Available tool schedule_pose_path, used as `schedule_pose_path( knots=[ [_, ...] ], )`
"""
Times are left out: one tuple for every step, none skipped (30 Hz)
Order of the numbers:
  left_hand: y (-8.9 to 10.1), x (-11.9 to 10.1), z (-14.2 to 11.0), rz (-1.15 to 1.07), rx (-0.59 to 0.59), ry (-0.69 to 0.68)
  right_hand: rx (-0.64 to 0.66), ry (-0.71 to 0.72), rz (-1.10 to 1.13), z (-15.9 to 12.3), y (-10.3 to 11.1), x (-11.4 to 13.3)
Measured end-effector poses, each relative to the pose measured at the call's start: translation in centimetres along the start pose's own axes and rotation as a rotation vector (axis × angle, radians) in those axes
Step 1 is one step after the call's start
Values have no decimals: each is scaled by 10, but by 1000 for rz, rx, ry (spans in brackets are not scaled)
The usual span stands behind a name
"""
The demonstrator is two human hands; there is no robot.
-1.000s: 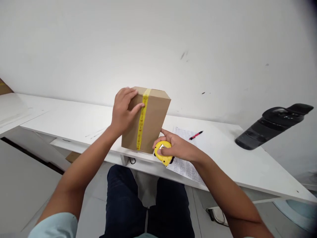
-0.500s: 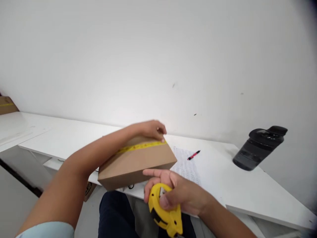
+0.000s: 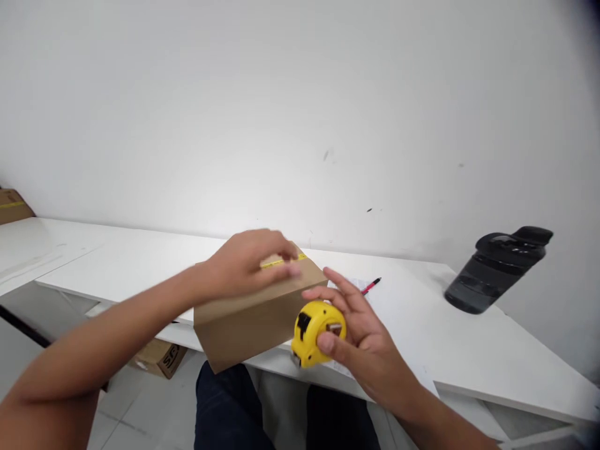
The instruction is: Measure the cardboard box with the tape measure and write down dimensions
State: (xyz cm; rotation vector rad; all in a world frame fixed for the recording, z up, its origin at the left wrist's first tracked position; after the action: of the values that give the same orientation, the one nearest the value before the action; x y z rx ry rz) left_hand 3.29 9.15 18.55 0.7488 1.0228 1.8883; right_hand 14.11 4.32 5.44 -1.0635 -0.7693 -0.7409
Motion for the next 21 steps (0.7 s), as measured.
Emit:
schedule_pose_path(
  knots=[
    [13, -24, -16, 56, -102, -85, -42, 46, 10, 2, 3, 4],
    [21, -45, -32, 124, -179, -156, -68, 75, 21, 4, 3, 6],
    [25, -62, -47, 198, -234, -201, -79, 88, 29, 5, 1, 6],
    [27, -73, -58, 267, -276, -236, -80, 92, 31, 7, -2, 5],
    [27, -81, -66, 325, -297, -259, -78, 97, 27, 9, -5, 5],
    [26, -83, -70, 366, -306, -275, -76, 106, 15, 9, -9, 5],
    [24, -83, -72, 390, -305, -292, -76, 126, -6, 9, -11, 6],
    [23, -81, -73, 403, -298, -310, -77, 154, -38, 9, -13, 8],
    [22, -76, -72, 415, -289, -328, -74, 190, -85, 8, -14, 11],
    [20, -70, -70, 432, -282, -344, -73, 236, -148, 7, -15, 14],
    [18, -61, -68, 457, -274, -352, -74, 297, -227, 5, -15, 19],
    [16, -50, -66, 493, -270, -347, -79, 373, -314, 2, -15, 24],
    [14, -37, -63, 537, -267, -326, -91, 462, -405, -2, -14, 30],
    [12, -20, -59, 585, -259, -285, -113, 550, -494, -6, -12, 36],
    [9, 0, -54, 633, -244, -223, -148, 630, -573, -10, -9, 41],
    [6, 24, -49, 674, -209, -142, -191, 709, -638, -15, -5, 45],
    [1, 51, -43, 701, -150, -40, -239, 786, -692, -21, -2, 49],
    [-6, 81, -38, 710, -69, 70, -290, 866, -736, -27, 1, 53],
    [-14, 109, -35, 704, 22, 173, -340, 951, -772, -35, 3, 57],
    [-23, 134, -34, 689, 108, 256, -387, 1035, -803, -43, 2, 59],
    [-33, 154, -33, 669, 183, 308, -424, 1111, -834, -50, 0, 60]
  ],
)
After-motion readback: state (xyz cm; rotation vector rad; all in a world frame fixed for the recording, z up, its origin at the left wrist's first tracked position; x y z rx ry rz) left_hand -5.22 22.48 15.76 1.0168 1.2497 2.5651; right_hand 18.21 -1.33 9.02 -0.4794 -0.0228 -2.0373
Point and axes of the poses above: each hand's wrist, its own z-axis towards the middle knuckle, its own y-axis out of the back of the hand, x = y × z, the point moved 10 cm from there along z, towards the middle knuckle, and after that the axes turned 13 degrees about z, right-handed, at the moved point
